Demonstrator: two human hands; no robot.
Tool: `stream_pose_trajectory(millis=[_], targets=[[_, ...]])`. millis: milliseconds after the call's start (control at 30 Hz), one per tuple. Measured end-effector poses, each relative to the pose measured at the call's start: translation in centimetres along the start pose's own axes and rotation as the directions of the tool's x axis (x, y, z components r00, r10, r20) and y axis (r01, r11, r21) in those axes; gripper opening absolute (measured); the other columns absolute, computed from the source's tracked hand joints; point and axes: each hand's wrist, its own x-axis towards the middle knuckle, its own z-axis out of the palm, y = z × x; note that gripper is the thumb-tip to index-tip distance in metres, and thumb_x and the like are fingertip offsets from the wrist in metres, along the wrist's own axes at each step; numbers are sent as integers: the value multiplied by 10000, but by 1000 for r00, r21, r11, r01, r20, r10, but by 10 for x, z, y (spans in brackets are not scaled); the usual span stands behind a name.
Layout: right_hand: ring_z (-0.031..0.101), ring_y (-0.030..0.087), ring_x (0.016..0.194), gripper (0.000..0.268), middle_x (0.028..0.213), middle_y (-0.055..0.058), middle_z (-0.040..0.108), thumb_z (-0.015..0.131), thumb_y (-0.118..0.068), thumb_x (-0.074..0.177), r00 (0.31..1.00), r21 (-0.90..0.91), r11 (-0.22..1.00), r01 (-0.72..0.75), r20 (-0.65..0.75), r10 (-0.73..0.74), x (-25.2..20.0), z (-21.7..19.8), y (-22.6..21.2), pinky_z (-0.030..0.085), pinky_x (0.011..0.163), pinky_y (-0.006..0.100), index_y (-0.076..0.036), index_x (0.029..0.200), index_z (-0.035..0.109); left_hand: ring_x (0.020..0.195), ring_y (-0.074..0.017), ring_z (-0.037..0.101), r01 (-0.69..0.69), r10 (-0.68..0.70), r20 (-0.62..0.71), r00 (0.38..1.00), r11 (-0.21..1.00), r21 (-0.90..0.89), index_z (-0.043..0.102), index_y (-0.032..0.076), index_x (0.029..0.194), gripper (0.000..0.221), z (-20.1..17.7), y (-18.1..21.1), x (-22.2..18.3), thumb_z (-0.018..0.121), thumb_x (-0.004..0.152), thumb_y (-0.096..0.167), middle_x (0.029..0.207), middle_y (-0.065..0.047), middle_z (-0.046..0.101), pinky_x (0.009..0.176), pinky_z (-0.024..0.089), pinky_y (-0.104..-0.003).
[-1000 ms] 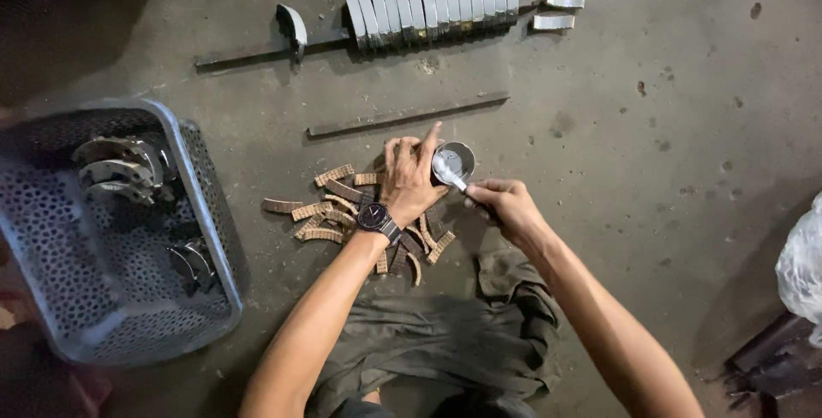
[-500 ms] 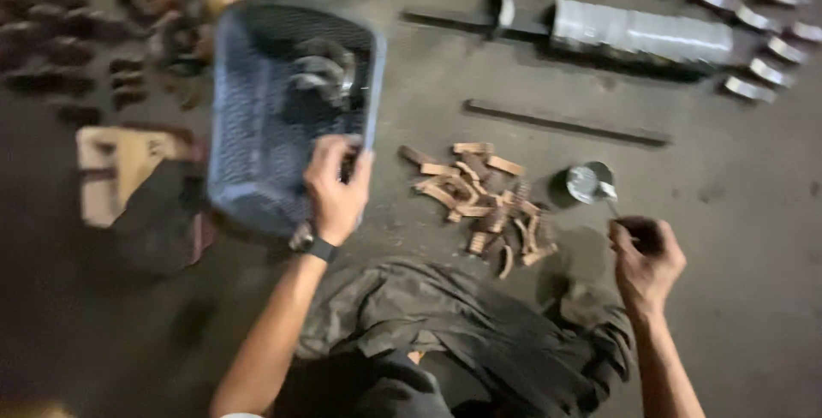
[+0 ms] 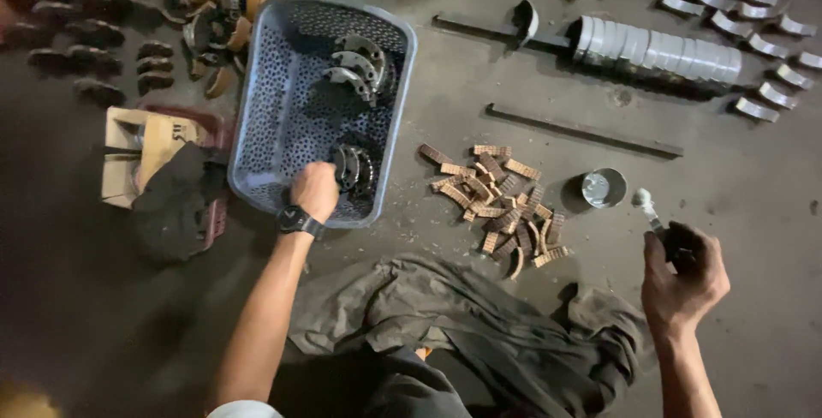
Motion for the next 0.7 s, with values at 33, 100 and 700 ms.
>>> stream_pose_trajectory(millis=[33,100,700], targets=[[690,135,926,178,1049,96,710,810,-32,1070,1000,-8,1000,-3,-7,3,3,2,-4,563,851,252,15,1148,657,882,-414,716,-10,10,1,1000,1000,-4,760,34,947,131,-1,-9,-1,685,840,37,960,-230,737,798,574,-516],[694,135,946,198,1057,102,696,807,-48,1071,1000,90,996,-15,-10,16,4,0,-8,569,850,244,28,1178,659,870,-402,706,-95,88,-55,995,985,-144,782,7,1018,275,2,-19,3,789,765,113,957,-241,728,809,569,-484],[580,90,566,168,647,43,695,722,-112,905,735,315,710,-630,537,414,54,-89,-117,462,480,264,27,939,808,789,-85,634,-1,519,35,854,69,-998,644,-23,1214,307,-123,305,-93,763,935,28,991,-53,712,669,542,-252]])
